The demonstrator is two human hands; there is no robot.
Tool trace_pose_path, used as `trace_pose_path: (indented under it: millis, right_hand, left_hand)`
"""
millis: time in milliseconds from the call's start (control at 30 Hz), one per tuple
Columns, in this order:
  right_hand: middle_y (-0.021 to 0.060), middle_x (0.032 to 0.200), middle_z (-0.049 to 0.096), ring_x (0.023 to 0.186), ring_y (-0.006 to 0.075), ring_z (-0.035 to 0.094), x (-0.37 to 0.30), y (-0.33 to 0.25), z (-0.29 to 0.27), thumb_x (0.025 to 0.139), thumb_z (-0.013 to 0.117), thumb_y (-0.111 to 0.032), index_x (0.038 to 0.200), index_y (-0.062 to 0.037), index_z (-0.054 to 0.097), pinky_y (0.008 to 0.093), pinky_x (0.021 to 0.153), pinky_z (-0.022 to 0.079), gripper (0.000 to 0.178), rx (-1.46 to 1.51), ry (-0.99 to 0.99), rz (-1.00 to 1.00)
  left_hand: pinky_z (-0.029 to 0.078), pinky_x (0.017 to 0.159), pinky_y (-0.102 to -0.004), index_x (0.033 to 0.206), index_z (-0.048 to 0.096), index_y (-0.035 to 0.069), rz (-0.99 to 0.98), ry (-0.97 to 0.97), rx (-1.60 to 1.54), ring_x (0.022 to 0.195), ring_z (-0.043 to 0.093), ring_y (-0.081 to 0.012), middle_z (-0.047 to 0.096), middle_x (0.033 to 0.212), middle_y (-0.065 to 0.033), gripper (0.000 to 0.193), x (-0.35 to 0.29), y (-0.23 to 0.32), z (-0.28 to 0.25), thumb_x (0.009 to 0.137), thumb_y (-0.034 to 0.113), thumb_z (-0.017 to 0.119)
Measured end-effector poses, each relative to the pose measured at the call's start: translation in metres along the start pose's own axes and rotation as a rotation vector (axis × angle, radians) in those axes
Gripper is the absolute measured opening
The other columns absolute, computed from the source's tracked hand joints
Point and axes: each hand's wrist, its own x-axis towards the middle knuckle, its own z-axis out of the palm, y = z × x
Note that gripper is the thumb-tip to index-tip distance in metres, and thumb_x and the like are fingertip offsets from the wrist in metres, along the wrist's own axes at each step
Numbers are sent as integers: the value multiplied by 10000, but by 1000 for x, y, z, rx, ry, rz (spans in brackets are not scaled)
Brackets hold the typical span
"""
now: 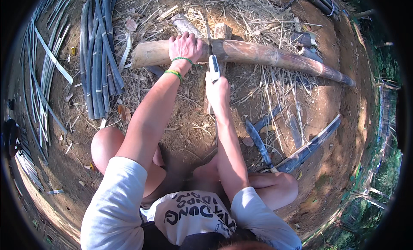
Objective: The person is sawing a piece of bamboo with a hand saw. They hold the bamboo steady with one hand while moving the saw back and forth through the material.
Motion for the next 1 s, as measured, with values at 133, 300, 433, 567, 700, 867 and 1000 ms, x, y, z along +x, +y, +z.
trace_pose_path:
  millis: [133, 300, 433, 567, 700, 867, 1000]
  right_hand:
    - [227, 738, 698, 669, 352, 711, -40, 32, 11, 1033, 634, -337, 972, 62, 712, 453, 617, 519, 412, -28, -11, 73]
    - [213, 761, 704, 680, 351, 710, -77, 31, -3, 1033, 622, -355, 1024, 52, 709, 457, 634, 533, 416, 12, 29, 54]
    - [150, 659, 657, 558, 312, 643, 19, -12, 11, 1046, 613, -342, 870, 27, 684, 449, 546, 491, 415, -65, 113, -72]
    - [217, 772, 714, 715, 363, 729, -76, 40, 6, 1028, 637, -314, 969, 38, 715, 456, 653, 549, 366, -3, 91, 19]
    - [212, 717, 708, 684, 357, 740, -83, 44, 7, 1015, 669, -323, 912, 55, 702, 438, 636, 555, 393, -22, 23, 88]
    - [207, 651, 682, 610, 339, 722, -14, 12, 15, 1013, 674, -347, 814, 30, 697, 440, 551, 515, 427, 23, 78, -25]
    - [217, 711, 714, 684, 357, 755, -92, 30, 18, 1017, 660, -341, 877, 19, 718, 425, 580, 546, 391, 46, 205, -45]
  left_hand:
    - [443, 996, -480, 979, 736, 105, -12, 10, 27, 1035, 708, -292, 714, 1069, -120, 393, 1, -7, 2, 969, 425, 508]
    - [412, 1039, -487, 1016, 715, 107, 10, 114, 23, 1048, 686, -291, 692, 1085, -115, 381, -24, -14, 11, 970, 429, 517]
    - [392, 1042, -495, 1030, 708, 113, 49, 179, 15, 1076, 642, -281, 678, 1083, -97, 368, -24, 3, 19, 964, 426, 528]
    - [388, 1031, -488, 1039, 713, 107, 0, 114, 41, 1081, 620, -283, 676, 1083, -96, 389, -18, -3, 6, 968, 438, 522]
    - [400, 1020, -492, 1068, 687, 120, 43, 185, 68, 1075, 615, -282, 658, 1090, -87, 365, -32, -12, 10, 971, 440, 538]
    - [395, 1044, -489, 1099, 672, 130, 45, 163, 70, 1110, 605, -278, 649, 1106, -80, 350, -29, 3, 10, 987, 434, 539]
    - [385, 1054, -491, 1147, 658, 132, 26, 151, 92, 1135, 588, -284, 637, 1128, -82, 369, -37, -10, 8, 989, 442, 537]
